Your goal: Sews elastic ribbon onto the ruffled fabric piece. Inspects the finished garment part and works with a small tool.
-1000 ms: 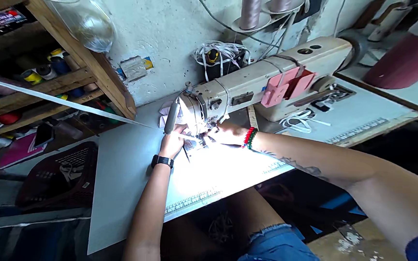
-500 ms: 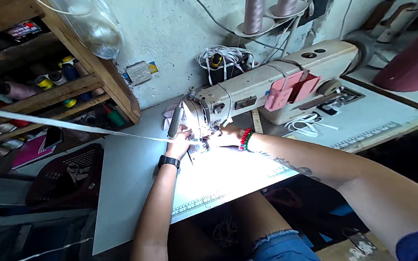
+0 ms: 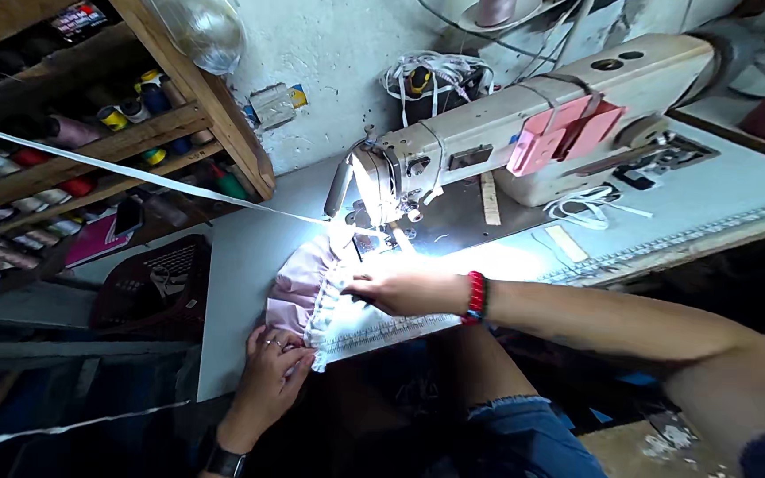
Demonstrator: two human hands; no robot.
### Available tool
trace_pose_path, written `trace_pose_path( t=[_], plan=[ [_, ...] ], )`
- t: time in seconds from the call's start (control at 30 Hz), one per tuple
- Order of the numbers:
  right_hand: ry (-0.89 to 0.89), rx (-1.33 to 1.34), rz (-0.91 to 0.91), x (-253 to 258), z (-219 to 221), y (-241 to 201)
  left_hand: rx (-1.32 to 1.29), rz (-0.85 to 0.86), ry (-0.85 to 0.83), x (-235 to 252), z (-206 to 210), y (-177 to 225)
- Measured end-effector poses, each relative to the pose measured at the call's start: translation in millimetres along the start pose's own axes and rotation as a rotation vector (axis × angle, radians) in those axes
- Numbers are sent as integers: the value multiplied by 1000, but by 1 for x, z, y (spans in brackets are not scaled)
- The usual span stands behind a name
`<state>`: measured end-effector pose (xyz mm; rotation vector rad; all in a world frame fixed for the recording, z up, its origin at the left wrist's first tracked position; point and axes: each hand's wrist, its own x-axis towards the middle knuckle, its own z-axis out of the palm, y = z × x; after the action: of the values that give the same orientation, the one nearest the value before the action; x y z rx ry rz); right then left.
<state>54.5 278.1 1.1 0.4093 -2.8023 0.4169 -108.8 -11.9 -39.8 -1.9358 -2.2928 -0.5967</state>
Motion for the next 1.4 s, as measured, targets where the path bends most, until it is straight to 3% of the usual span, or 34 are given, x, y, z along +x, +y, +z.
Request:
trace_pose_path(
  t=[0.13,0.2,0.27,0.33,0.37,0.5,0.6,0.77,0.87,1.0,1.17,1.3,1.4],
  plan=[
    [-17,-32,92,69,38,13,236,-271,-6,-22,-32,-11],
    [-172,121,198,60,43,-22,280,-440,-59,-14,-46,-25],
    [-329,233,185,31,29,-75,235,-510,-87,6,-48,-33],
    [-375,228,76,6,13,-100,186,-411,-105,35,-34,-27],
    [-309,230,65,-3,8,-96,161,-311,-110,50,-22,-20],
    [140,58,160,-29,1,-16,-3,137,-132,105,32,16],
    [119,8,162,-60,13,29,-55,311,-70,126,60,39],
    [151,-142,131,-98,22,26,53,215,64,124,72,51],
    [159,-132,80,-89,24,28,-1,161,39,122,72,48],
    [44,-56,79,-71,24,41,44,112,25,124,72,42],
    [-13,-120,269,-77,16,34,11,187,-23,146,76,35],
    [-175,-119,530,-75,-1,34,4,258,-85,182,81,30],
    [-193,-122,587,-72,-5,40,24,241,-143,199,82,26]
  ],
)
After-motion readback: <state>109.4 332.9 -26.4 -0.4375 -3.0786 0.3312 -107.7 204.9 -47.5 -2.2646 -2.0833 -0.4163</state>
